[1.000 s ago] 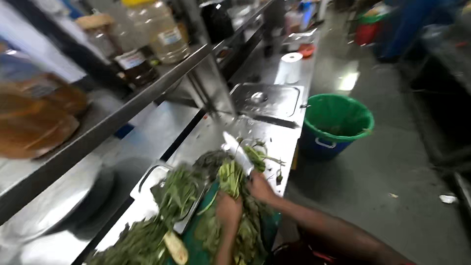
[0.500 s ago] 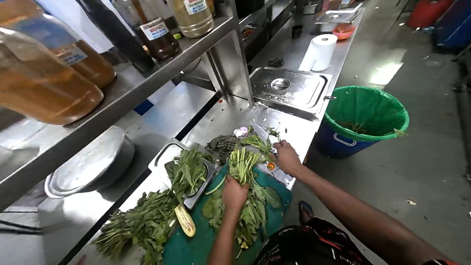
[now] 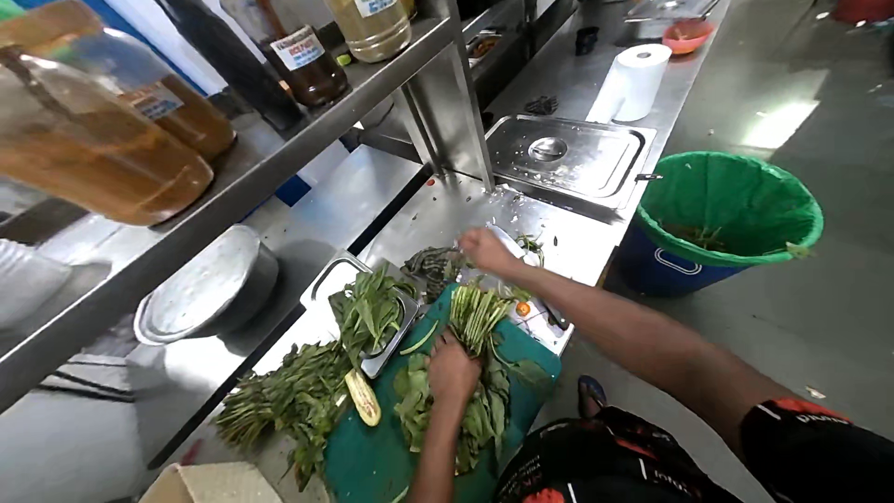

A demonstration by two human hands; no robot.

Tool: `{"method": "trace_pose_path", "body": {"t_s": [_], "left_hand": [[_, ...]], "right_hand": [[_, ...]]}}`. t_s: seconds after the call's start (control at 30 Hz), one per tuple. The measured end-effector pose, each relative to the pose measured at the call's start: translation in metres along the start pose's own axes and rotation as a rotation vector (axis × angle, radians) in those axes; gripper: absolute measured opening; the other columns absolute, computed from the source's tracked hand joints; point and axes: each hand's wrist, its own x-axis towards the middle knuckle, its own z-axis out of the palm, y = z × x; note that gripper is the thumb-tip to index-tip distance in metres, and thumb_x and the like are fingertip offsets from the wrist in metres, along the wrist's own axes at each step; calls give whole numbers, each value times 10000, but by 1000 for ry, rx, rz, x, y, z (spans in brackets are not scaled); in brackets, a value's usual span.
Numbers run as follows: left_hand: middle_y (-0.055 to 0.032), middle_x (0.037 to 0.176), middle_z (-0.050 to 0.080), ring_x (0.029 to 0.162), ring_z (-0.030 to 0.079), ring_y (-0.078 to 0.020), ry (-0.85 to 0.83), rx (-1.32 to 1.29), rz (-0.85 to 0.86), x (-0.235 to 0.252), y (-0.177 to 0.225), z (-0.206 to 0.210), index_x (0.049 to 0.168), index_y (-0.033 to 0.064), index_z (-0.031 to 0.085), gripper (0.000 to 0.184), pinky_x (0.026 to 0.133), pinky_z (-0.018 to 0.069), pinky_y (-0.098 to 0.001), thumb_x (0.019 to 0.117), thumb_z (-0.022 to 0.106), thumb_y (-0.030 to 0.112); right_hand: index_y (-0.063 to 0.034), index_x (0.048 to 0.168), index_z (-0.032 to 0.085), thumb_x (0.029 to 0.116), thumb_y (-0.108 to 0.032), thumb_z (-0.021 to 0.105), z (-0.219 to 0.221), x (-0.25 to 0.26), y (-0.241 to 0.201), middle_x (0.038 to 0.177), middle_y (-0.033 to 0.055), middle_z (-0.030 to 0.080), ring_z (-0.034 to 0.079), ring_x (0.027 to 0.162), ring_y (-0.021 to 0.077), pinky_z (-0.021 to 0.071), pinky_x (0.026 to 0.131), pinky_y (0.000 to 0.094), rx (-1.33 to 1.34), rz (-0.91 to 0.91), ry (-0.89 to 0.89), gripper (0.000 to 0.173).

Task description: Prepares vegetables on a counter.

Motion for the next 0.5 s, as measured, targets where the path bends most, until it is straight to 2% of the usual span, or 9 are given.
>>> {"method": "trace_pose_path", "body": {"t_s": [0.07,0.13,0.17,0.23,0.27,0.33,0.4,0.43,0.5], "left_hand": [[-190,1532,473,1394,486,-343,-33,-43,-10,-3,-14,-1,1584,26,313,976,1143,394,-532,814,780,404],[-191,1490,514,1339,544,-343,-45,-156,-27,-1,-29,2,1560,27,354,952,1107,450,-533,804,784,416],[-196,1459,537,1309,567,-347,-53,-208,-38,2,-34,3,1545,22,371,937,1087,468,-539,805,789,415],[-193,1411,578,1273,598,-340,-73,-264,-60,7,-37,1,1529,25,387,901,1063,488,-545,815,780,409],[-189,1388,597,1259,608,-336,-78,-290,-70,9,-37,0,1518,33,401,874,1057,490,-549,823,779,403],[-185,1330,635,1230,627,-331,-74,-359,-87,12,-38,-4,1487,41,435,817,1043,497,-557,828,779,380],[-197,1270,661,1194,644,-340,-75,-429,-110,13,-38,-9,1454,23,468,774,1022,507,-563,835,792,359],[-200,1256,665,1184,647,-344,-83,-454,-123,13,-38,-9,1446,21,474,760,1014,509,-566,840,793,352],[-198,1242,671,1166,654,-350,-76,-481,-143,14,-37,-6,1439,35,484,760,997,514,-579,827,806,352]], "right_hand": [[65,1047,654,1100,-209,457,-41,8,-14,865,136,616,579,760,197,501,736,407,196,-35,231,341],[11,935,625,1096,-248,457,-83,16,-17,743,23,538,503,634,94,460,623,308,217,-158,420,348],[-12,893,614,1096,-267,452,-102,18,-11,718,9,527,502,610,89,462,606,303,136,-197,462,364],[35,952,642,1088,-248,469,-133,17,22,823,153,616,617,742,263,521,731,470,-211,-124,364,359],[53,1056,661,1068,-241,526,-141,16,47,958,239,676,686,897,378,548,839,583,-413,1,236,323],[82,1247,608,985,-290,675,-138,2,96,1172,340,643,629,1122,520,481,937,713,-631,251,32,460],[80,1315,584,988,-291,677,-113,-34,111,1233,327,621,616,1157,498,477,969,684,-563,295,45,504],[57,1287,622,1007,-263,647,-92,-56,109,1179,289,661,655,1088,458,505,945,658,-472,254,64,425],[1,1126,712,1043,-252,590,-35,-96,96,1016,196,720,707,920,347,564,856,581,-264,201,-32,293]]}}
